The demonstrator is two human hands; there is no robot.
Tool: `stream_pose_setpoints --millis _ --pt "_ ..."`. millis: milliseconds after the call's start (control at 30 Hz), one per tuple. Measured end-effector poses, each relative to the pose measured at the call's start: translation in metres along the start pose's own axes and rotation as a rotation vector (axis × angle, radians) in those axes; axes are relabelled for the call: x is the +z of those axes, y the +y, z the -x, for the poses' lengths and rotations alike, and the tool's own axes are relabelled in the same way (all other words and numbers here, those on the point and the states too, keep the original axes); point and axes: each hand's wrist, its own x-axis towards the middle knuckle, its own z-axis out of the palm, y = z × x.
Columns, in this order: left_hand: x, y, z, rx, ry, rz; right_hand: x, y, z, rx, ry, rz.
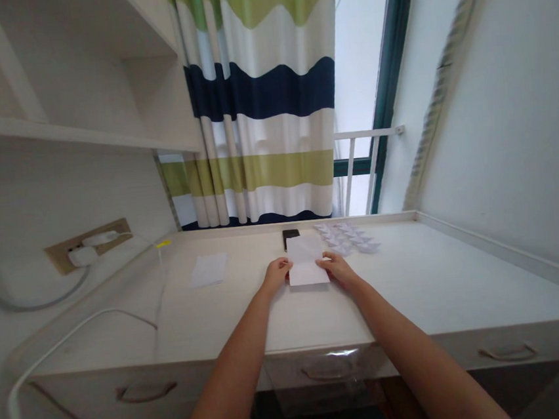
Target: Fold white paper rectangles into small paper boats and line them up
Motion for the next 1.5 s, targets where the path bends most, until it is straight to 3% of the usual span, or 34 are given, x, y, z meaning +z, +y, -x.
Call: stream_pose_setpoints --millis 367,533,733,867,1033,1200,1367,1500 --pt "-0.004 0.015 0.014 -0.038 -0.009 0.301 0.002 -0.005 0.003 -0.044 -0.106 -0.166" --pt "-0.006 0.018 0.016 -0.027 -0.078 0.288 0.004 -0.008 0.01 -0.069 -0.149 -0.149" --pt "-0.009 0.022 0.018 -0.15 -0.123 0.344 0.008 -0.01 0.013 -0.062 -0.136 -0.121" --pt "-0.007 0.021 0.02 -0.113 -0.134 0.287 0.01 -0.011 0.012 -0.061 -0.128 -0.136" --pt "-0.006 0.019 0.021 0.0 -0.068 0.141 0.01 -0.009 0.011 -0.139 -0.066 0.013" --pt "-0.005 0.023 0.02 0.117 -0.056 0.05 0.012 -0.008 0.014 -0.095 -0.176 0.112" --pt "0.001 0.025 0.022 0.031 -0.1 0.193 0.015 -0.012 0.018 -0.053 -0.194 0.057" --pt "0.002 0.021 0.021 -0.038 -0.167 0.07 0.017 -0.014 0.02 -0.019 -0.174 -0.037"
